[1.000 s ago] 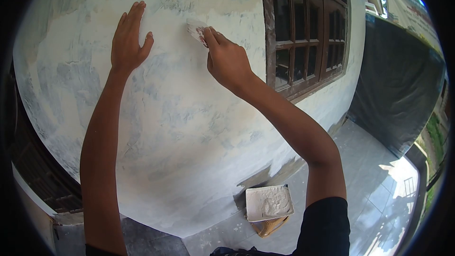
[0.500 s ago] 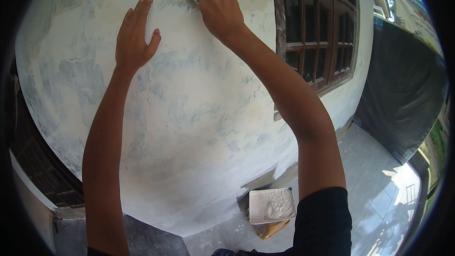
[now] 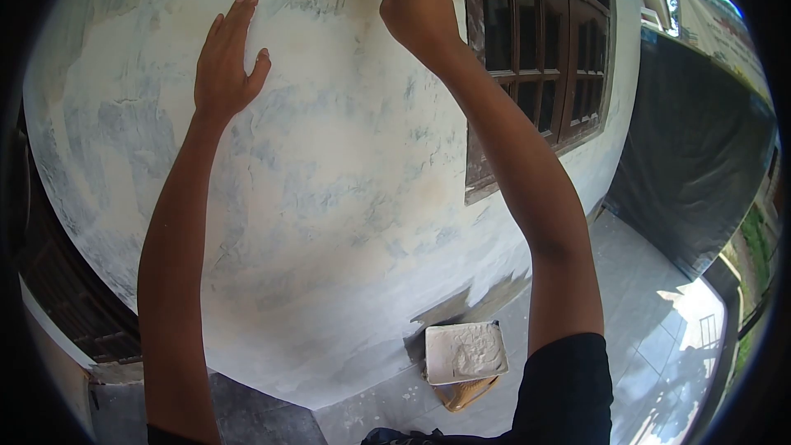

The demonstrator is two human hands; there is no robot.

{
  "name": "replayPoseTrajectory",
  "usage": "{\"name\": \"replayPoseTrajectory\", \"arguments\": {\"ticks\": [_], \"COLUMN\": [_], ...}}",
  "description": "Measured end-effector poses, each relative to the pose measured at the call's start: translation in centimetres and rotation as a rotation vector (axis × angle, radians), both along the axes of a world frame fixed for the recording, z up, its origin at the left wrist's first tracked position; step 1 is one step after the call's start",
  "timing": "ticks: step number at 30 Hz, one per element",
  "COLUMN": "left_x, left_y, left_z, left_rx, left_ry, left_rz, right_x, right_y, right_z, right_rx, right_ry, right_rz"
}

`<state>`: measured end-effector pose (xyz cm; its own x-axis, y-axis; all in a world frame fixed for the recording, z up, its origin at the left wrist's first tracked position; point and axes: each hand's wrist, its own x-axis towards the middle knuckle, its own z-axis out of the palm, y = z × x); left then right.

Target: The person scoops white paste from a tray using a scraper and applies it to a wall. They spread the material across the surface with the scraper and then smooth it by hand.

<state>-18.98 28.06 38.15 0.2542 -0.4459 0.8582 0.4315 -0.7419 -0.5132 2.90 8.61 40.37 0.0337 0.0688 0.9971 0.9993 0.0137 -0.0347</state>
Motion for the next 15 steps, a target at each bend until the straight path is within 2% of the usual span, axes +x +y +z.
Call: {"name": "replayPoseTrajectory", "arguments": {"ticks": [2, 3, 4, 8, 12, 14, 15], "left_x": [0.0, 0.0, 0.0, 0.0, -0.1, 0.0, 0.1], "left_y": [-0.2, -0.2, -0.2, 0.0, -0.1, 0.0, 0.0], "left_z": [0.0, 0.0, 0.0, -0.1, -0.3, 0.0, 0.2], "left_rx": [-0.012, -0.011, -0.005, -0.017, -0.017, -0.012, -0.007], "left_ry": [0.006, 0.007, 0.004, 0.019, 0.018, 0.022, 0.017], "left_rz": [0.006, 0.006, 0.005, -0.030, -0.024, -0.041, -0.043], "right_x": [2.4, 1.8, 2.0, 0.7, -4.9, -5.5, -5.9], "right_y": [2.3, 2.4, 3.6, 7.3, 3.6, 1.4, 0.1], "right_z": [1.9, 2.3, 2.1, -3.3, -14.3, -16.4, -15.3], "right_rx": [0.239, 0.086, 0.086, 0.016, -0.171, -0.336, -0.375], "right_ry": [-0.203, -0.113, -0.112, -0.336, -0.479, -0.348, -0.248], "right_rz": [-0.196, -0.299, -0.298, -0.542, -0.361, -0.144, -0.079]}}
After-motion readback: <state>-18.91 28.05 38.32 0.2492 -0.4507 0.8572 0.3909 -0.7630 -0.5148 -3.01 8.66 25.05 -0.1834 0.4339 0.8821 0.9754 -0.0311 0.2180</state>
